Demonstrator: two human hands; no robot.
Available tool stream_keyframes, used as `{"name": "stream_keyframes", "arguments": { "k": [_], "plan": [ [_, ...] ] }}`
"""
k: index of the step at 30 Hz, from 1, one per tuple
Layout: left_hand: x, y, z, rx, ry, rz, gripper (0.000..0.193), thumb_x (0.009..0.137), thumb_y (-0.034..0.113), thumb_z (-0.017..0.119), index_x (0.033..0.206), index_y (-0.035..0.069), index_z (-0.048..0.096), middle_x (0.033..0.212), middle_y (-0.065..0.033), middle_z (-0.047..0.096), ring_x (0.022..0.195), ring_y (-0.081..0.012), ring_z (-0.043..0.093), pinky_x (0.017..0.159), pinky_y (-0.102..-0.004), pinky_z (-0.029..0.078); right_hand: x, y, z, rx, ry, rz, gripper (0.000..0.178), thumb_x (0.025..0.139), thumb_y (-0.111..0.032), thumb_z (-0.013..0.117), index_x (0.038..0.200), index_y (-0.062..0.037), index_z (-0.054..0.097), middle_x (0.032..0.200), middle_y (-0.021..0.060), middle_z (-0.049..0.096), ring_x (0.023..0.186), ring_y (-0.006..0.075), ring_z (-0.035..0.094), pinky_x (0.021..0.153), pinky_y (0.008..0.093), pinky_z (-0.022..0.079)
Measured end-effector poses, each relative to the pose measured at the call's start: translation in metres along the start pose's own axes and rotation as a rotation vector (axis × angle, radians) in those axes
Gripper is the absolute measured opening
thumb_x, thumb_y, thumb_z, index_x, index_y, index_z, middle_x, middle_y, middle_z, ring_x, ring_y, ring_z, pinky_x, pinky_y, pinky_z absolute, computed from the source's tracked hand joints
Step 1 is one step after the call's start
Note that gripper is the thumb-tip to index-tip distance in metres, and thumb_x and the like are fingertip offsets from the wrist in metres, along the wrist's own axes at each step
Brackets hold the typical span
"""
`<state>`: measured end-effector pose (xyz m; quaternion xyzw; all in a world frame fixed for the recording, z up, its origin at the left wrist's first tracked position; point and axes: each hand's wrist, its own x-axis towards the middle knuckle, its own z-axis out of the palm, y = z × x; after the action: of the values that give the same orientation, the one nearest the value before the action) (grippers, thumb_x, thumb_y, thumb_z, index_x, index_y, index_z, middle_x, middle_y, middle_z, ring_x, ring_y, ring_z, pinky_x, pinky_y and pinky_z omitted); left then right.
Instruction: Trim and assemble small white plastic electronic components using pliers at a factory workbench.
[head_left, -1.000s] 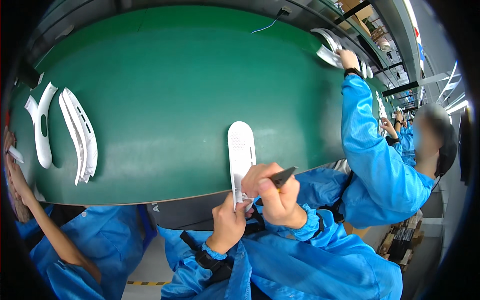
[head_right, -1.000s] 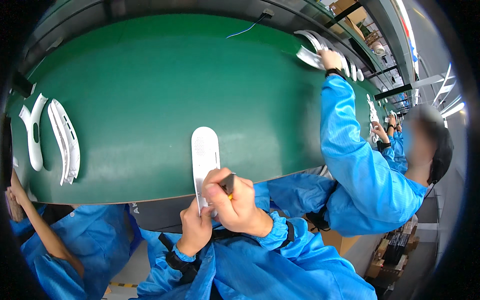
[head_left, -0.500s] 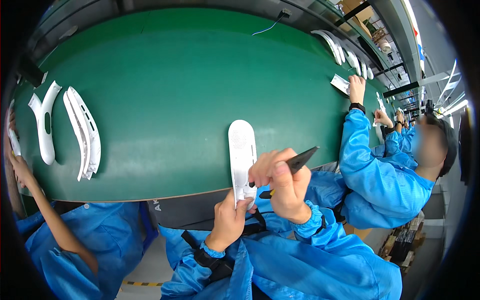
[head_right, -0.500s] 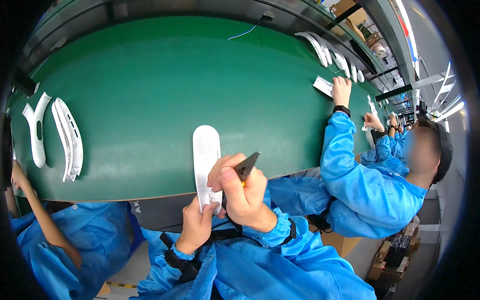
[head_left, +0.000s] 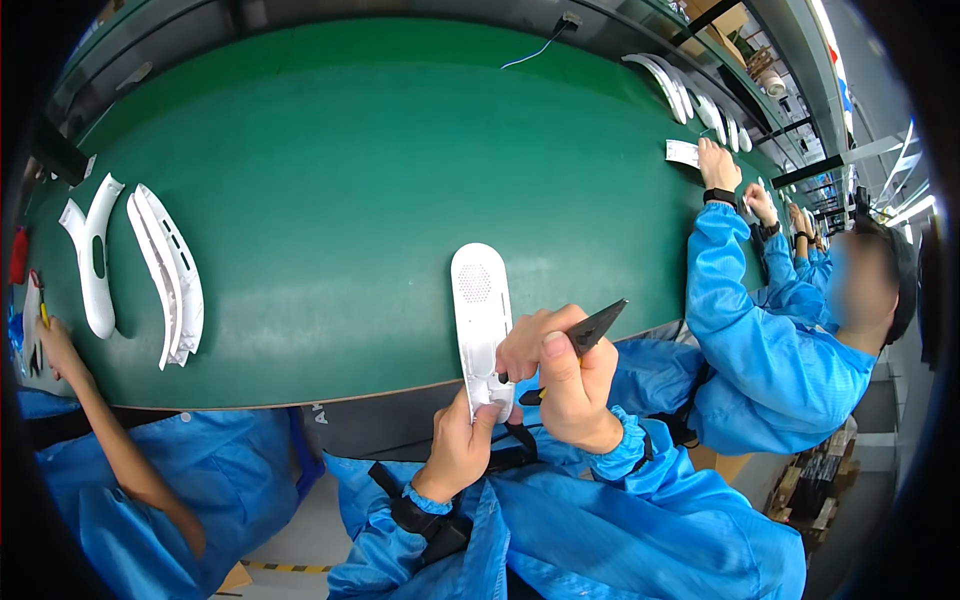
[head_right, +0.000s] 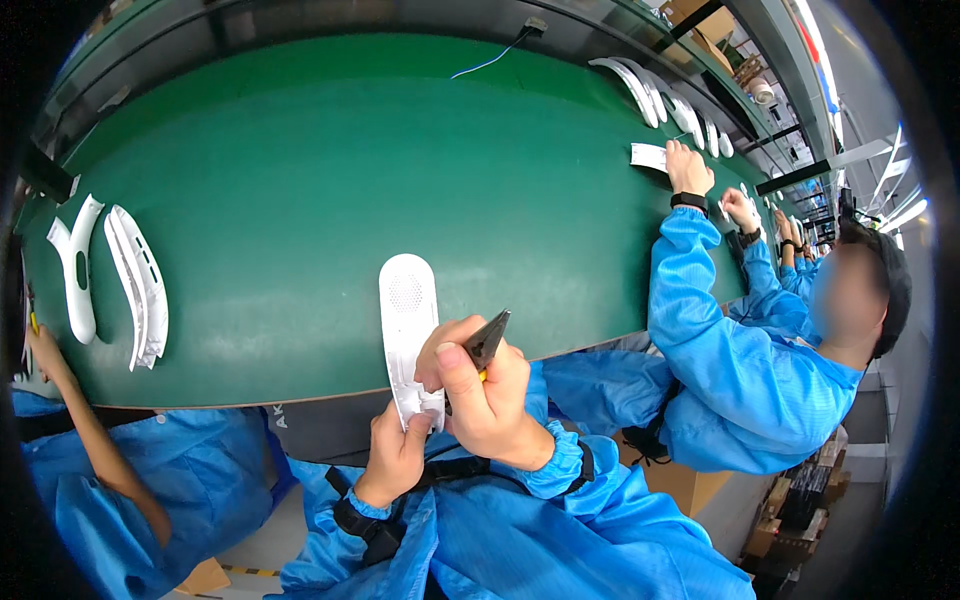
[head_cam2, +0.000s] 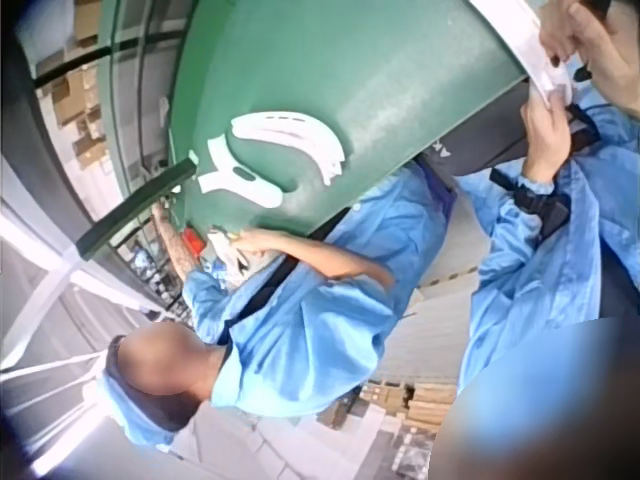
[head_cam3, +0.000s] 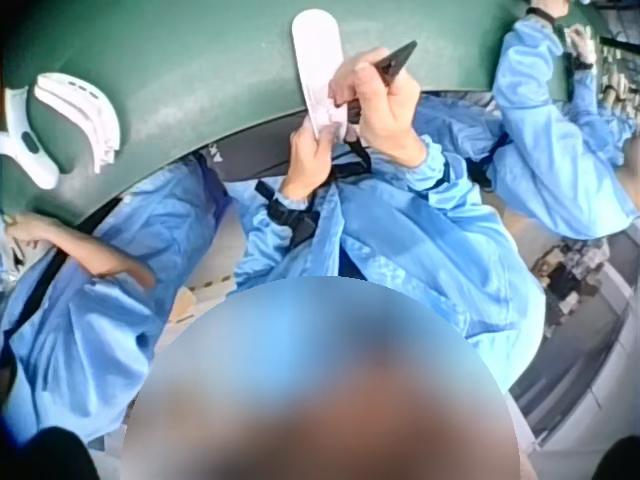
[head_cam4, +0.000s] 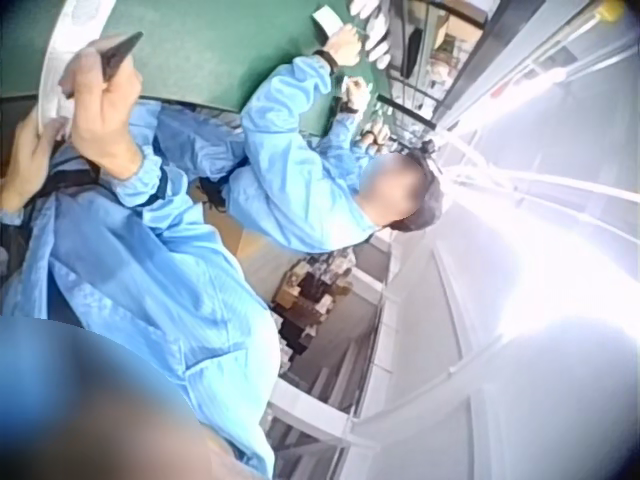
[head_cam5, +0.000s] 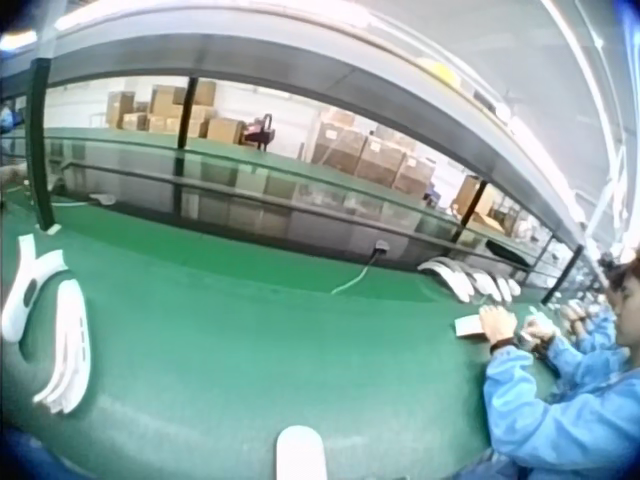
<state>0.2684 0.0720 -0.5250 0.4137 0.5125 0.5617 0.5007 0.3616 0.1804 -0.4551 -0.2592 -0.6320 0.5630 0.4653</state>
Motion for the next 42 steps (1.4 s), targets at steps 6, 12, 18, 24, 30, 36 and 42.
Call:
{"name": "stream_keyframes", "arguments": {
  "k": [6, 12, 18, 24, 30, 36, 42],
  "plan": [
    [0.002, -0.004, 0.004, -0.046, 0.000, -0.037, 0.030, 0.106, 0.023, 0.045, 0.114, -0.003, 0.057, 0.085, -0.0116, 0.072, 0.080, -0.0237, 0.072, 0.073, -0.0350, 0.056, 0.002, -0.007, 0.006, -0.072, -0.024, 0.045, 0.024, 0.105, -0.017, 0.043, 0.086, -0.0009, 0.046, 0.069, 0.0113, 0.053, 0.061, 0.0183, 0.051, 0.062, 0.0375, 0.050],
    [0.001, -0.009, 0.009, -0.023, 0.044, -0.032, 0.030, 0.105, 0.023, 0.047, 0.108, -0.004, 0.061, 0.082, -0.0122, 0.072, 0.078, -0.0242, 0.073, 0.070, -0.0348, 0.056, 0.005, -0.008, 0.012, -0.099, -0.030, 0.030, 0.023, 0.104, -0.015, 0.043, 0.086, -0.0004, 0.046, 0.070, 0.0117, 0.053, 0.062, 0.0186, 0.051, 0.062, 0.0377, 0.050],
    [0.000, -0.017, 0.010, 0.030, 0.093, -0.030, 0.027, 0.103, 0.022, 0.052, 0.107, -0.003, 0.062, 0.079, -0.0132, 0.072, 0.076, -0.0277, 0.074, 0.066, -0.0353, 0.056, 0.004, -0.005, 0.017, -0.132, -0.049, 0.024, 0.021, 0.103, -0.013, 0.043, 0.087, -0.0007, 0.046, 0.070, 0.0114, 0.052, 0.061, 0.0182, 0.050, 0.063, 0.0379, 0.050],
    [-0.001, -0.012, 0.007, 0.008, 0.087, -0.034, 0.024, 0.101, 0.020, 0.053, 0.108, -0.002, 0.062, 0.079, -0.0138, 0.071, 0.075, -0.0294, 0.073, 0.065, -0.0359, 0.056, 0.005, -0.001, 0.018, -0.110, -0.046, 0.006, 0.021, 0.103, -0.013, 0.044, 0.086, -0.0005, 0.045, 0.068, 0.0113, 0.052, 0.061, 0.0179, 0.050, 0.062, 0.0379, 0.050],
    [-0.002, -0.019, 0.011, 0.018, 0.119, -0.040, 0.021, 0.099, 0.014, 0.053, 0.111, -0.002, 0.061, 0.081, -0.0186, 0.070, 0.076, -0.0355, 0.072, 0.066, -0.0386, 0.056, 0.003, 0.002, 0.022, -0.127, -0.032, 0.016, 0.022, 0.103, -0.014, 0.044, 0.086, -0.0004, 0.045, 0.068, 0.0113, 0.052, 0.061, 0.0177, 0.050, 0.062, 0.0377, 0.049],
    [-0.002, -0.025, 0.011, 0.011, 0.120, -0.007, 0.023, 0.098, 0.014, 0.054, 0.112, -0.003, 0.059, 0.078, -0.0221, 0.066, 0.075, -0.0425, 0.068, 0.063, -0.0424, 0.054, -0.001, 0.006, 0.024, -0.112, -0.033, 0.017, 0.018, 0.101, -0.010, 0.044, 0.086, -0.0001, 0.046, 0.068, 0.0112, 0.053, 0.061, 0.0183, 0.051, 0.062, 0.0369, 0.049],
    [-0.002, -0.032, 0.010, 0.081, 0.043, 0.050, 0.018, 0.098, 0.014, 0.053, 0.103, -0.003, 0.058, 0.074, -0.0222, 0.064, 0.070, -0.0420, 0.067, 0.059, -0.0432, 0.052, -0.008, 0.007, 0.027, -0.274, -0.161, -0.134, 0.013, 0.098, -0.006, 0.044, 0.087, -0.0001, 0.048, 0.073, 0.0122, 0.059, 0.064, 0.0199, 0.053, 0.063, 0.0370, 0.048]
  ]
}}
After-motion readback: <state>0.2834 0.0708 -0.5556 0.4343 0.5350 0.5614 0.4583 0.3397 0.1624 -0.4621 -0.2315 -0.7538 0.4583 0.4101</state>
